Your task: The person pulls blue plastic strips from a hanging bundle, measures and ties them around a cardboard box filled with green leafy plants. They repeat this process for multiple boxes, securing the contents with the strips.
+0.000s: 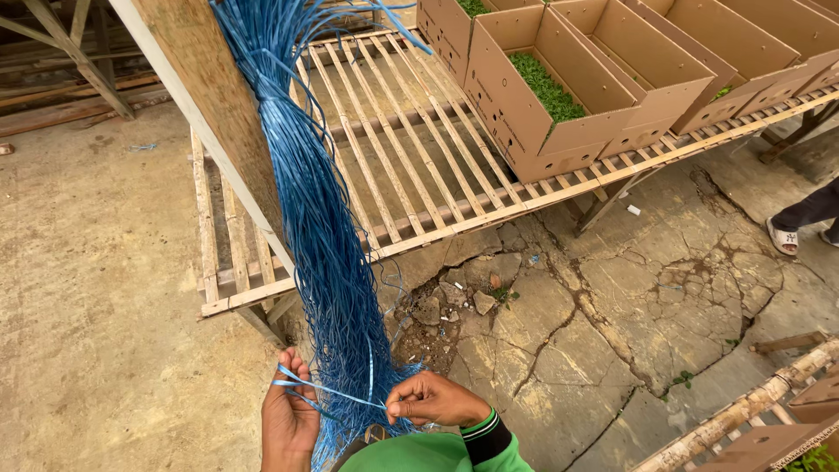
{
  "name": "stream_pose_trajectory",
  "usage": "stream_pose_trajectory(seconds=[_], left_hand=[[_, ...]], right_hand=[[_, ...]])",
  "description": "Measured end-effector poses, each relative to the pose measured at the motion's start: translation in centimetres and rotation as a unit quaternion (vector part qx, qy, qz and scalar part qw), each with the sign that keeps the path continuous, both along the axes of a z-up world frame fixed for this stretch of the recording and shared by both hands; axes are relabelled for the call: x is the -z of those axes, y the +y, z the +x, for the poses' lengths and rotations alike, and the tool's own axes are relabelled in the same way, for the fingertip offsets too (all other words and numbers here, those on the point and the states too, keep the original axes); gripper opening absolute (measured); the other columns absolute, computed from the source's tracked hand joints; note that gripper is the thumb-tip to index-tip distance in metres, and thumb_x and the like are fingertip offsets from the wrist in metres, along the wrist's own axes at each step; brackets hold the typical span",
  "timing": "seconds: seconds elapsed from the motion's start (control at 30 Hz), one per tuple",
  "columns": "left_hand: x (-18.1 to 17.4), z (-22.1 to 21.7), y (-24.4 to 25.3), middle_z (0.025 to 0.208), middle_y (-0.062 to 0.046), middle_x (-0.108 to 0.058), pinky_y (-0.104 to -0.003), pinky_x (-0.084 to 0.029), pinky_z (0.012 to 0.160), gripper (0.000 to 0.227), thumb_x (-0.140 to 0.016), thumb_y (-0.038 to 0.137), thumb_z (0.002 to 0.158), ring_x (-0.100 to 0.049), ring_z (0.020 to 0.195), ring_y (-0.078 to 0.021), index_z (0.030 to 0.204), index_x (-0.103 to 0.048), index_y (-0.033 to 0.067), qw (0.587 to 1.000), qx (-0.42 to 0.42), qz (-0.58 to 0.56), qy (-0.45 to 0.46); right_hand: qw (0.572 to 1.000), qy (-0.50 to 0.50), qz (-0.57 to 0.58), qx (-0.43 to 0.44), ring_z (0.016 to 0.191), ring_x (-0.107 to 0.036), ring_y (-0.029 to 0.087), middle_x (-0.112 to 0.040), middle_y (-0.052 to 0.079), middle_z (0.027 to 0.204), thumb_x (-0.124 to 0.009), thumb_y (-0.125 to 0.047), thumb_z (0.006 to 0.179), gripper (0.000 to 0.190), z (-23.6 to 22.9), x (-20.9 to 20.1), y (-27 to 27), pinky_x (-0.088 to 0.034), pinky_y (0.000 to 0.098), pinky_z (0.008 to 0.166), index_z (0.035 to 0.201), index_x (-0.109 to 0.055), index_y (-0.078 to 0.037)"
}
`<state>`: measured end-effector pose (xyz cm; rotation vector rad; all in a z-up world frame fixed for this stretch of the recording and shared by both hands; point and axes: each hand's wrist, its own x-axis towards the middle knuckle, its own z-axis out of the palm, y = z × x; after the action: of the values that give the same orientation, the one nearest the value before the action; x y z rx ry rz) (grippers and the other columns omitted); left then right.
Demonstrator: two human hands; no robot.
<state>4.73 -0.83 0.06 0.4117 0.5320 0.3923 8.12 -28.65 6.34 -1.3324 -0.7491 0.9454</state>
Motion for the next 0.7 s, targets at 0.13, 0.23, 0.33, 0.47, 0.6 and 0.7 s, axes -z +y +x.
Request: stream_pose_trajectory(seconds=[0.13, 0.23, 0.33, 0.47, 0.6, 0.7], left_hand=[[0.1, -0.3, -0.6, 0.072, 0.004, -0.058, -0.021, -0.043, 0.059, 0.018, -0.066, 0.022, 0.099, -0.054, 0.061, -0.0063, 0.107, -0.068, 0.0054, 0.995, 0.059, -0.017, -0.084], [0.0, -0.4, -0.9, 0.061, 0.006, -0.046, -0.023, -0.037, 0.058, 0.015, -0.063, 0.020, 0.100, -0.042, 0.052, -0.0057, 0.102, -0.066, 0.0055, 0.990, 0.085, -0.041, -0.105], [-0.4, -0.5, -1.2, 0.057, 0.005, -0.040, -0.023, -0.033, 0.055, 0.017, -0.062, 0.018, 0.101, -0.037, 0.049, -0.0060, 0.099, -0.065, 0.0017, 0.983, 0.109, -0.044, -0.141], [-0.9, -0.8, -1.2, 0.053, 0.006, -0.036, -0.025, -0.035, 0.057, 0.018, -0.062, 0.016, 0.099, -0.032, 0.045, -0.0067, 0.093, -0.064, -0.0008, 0.981, 0.128, -0.062, -0.131], [-1.1, -0.5, -0.4, 0.051, 0.006, -0.034, -0.025, -0.037, 0.056, 0.015, -0.061, 0.009, 0.093, -0.029, 0.042, -0.0071, 0.087, -0.064, -0.0045, 0.982, 0.155, -0.016, -0.110], [-1.2, -0.2, 1.2, 0.055, 0.007, -0.038, -0.019, -0.023, 0.044, 0.015, -0.062, 0.006, 0.094, -0.029, 0.045, -0.0025, 0.089, -0.064, -0.0086, 0.981, 0.136, 0.091, -0.105]], right_hand=[[1.000, 0.009, -0.019, 0.003, 0.051, -0.031, 0.002, -0.045, -0.007, 0.060, -0.066, -0.029, 0.105, 0.029, -0.4, 0.6, 0.0, -0.022, 0.0243, 0.047, 0.095, -0.071, -0.003], [0.999, 0.001, -0.036, 0.009, 0.051, -0.031, 0.003, -0.049, -0.006, 0.063, -0.065, -0.030, 0.104, 0.029, -0.5, 0.9, 0.2, -0.023, 0.0251, 0.048, 0.096, -0.071, -0.002], [0.999, 0.013, -0.027, 0.013, 0.051, -0.030, 0.002, -0.044, -0.008, 0.061, -0.065, -0.030, 0.106, 0.030, -0.2, 1.0, 0.0, -0.022, 0.0237, 0.047, 0.096, -0.071, -0.003], [0.999, 0.032, -0.003, -0.002, 0.053, -0.029, 0.002, -0.042, -0.010, 0.061, -0.065, -0.032, 0.107, 0.030, -0.2, -0.1, 0.2, -0.021, 0.0229, 0.049, 0.096, -0.071, -0.004], [0.975, -0.185, 0.012, 0.120, 0.073, -0.045, 0.012, -0.054, 0.002, 0.079, -0.068, -0.025, 0.102, 0.024, -1.2, -3.1, 1.6, -0.034, 0.0282, 0.067, 0.098, -0.071, -0.002], [0.840, -0.477, 0.120, 0.229, 0.109, -0.057, 0.028, -0.061, 0.016, 0.107, -0.072, -0.020, 0.095, 0.020, -2.7, -5.4, 2.8, -0.041, 0.0393, 0.100, 0.100, -0.069, -0.001]])
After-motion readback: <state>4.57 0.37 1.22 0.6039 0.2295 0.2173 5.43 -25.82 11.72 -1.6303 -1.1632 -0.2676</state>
